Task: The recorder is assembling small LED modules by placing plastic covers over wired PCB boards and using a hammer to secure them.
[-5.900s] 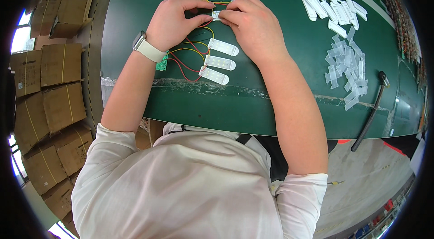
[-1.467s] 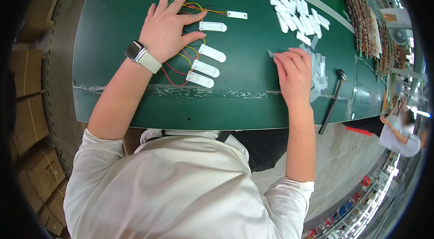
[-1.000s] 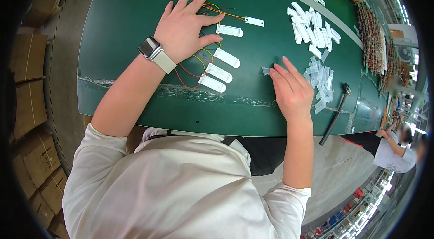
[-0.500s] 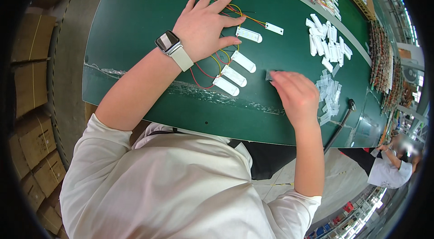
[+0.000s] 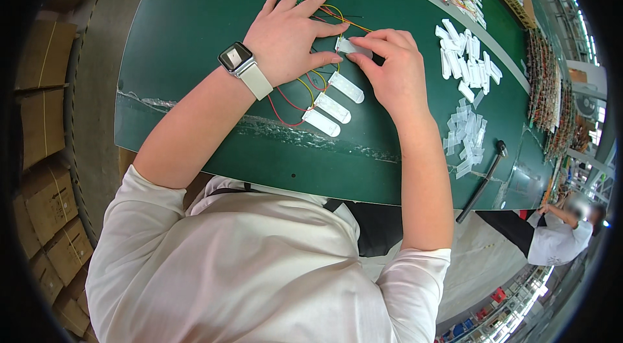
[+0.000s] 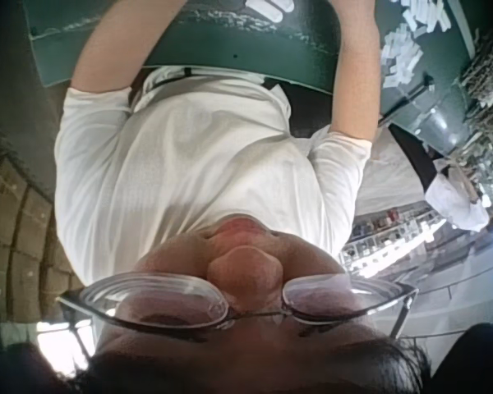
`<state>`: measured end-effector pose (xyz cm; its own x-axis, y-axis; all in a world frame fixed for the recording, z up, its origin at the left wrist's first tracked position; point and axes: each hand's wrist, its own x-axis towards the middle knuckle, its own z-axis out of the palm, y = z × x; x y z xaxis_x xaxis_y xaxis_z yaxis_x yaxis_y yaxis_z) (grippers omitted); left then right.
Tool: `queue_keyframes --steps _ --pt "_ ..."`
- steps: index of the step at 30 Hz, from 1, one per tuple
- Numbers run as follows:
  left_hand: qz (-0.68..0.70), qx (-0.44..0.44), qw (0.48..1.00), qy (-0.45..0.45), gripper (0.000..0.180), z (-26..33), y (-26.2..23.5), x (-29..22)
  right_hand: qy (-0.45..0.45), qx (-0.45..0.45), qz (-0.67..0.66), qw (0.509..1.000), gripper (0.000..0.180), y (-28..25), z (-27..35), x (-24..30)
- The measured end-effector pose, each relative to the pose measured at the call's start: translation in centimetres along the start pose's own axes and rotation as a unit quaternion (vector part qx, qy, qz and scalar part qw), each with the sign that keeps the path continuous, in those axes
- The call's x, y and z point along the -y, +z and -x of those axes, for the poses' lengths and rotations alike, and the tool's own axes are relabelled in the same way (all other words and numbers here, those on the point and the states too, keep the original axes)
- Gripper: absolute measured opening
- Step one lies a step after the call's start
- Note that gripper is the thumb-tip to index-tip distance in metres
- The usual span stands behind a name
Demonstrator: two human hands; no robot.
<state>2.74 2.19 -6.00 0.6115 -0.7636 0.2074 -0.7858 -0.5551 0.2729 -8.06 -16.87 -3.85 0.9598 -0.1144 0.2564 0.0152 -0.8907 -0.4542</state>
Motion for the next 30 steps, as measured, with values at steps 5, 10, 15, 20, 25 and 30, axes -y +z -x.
queue_keyframes --steps 5,10,15,20,25,30 --pt "-0.006 0.001 1.000 -0.001 0.052 0.07 -0.08 -0.10 0.057 0.041 -0.031 0.997 0.027 -0.02 -0.28 -0.28" --pt "-0.007 -0.001 1.000 -0.004 0.052 0.07 0.02 -0.15 0.066 0.054 -0.049 0.995 0.025 0.02 -0.37 0.02" --pt "-0.002 0.000 1.000 -0.003 0.052 -0.02 -0.01 -0.16 0.086 0.054 -0.046 0.994 0.025 0.09 -0.45 0.25" --pt "-0.002 0.003 1.000 -0.006 0.053 0.04 -0.01 -0.22 0.086 0.060 -0.055 0.993 0.025 0.01 -0.28 -0.17" --pt "-0.006 0.008 1.000 -0.011 0.053 0.06 -0.20 -0.23 0.091 0.065 -0.059 0.992 0.025 -0.07 -0.54 0.08" --pt "-0.007 0.010 1.000 -0.014 0.053 0.06 -0.13 -0.04 0.085 0.078 -0.065 0.991 0.026 -0.19 -0.73 0.09"
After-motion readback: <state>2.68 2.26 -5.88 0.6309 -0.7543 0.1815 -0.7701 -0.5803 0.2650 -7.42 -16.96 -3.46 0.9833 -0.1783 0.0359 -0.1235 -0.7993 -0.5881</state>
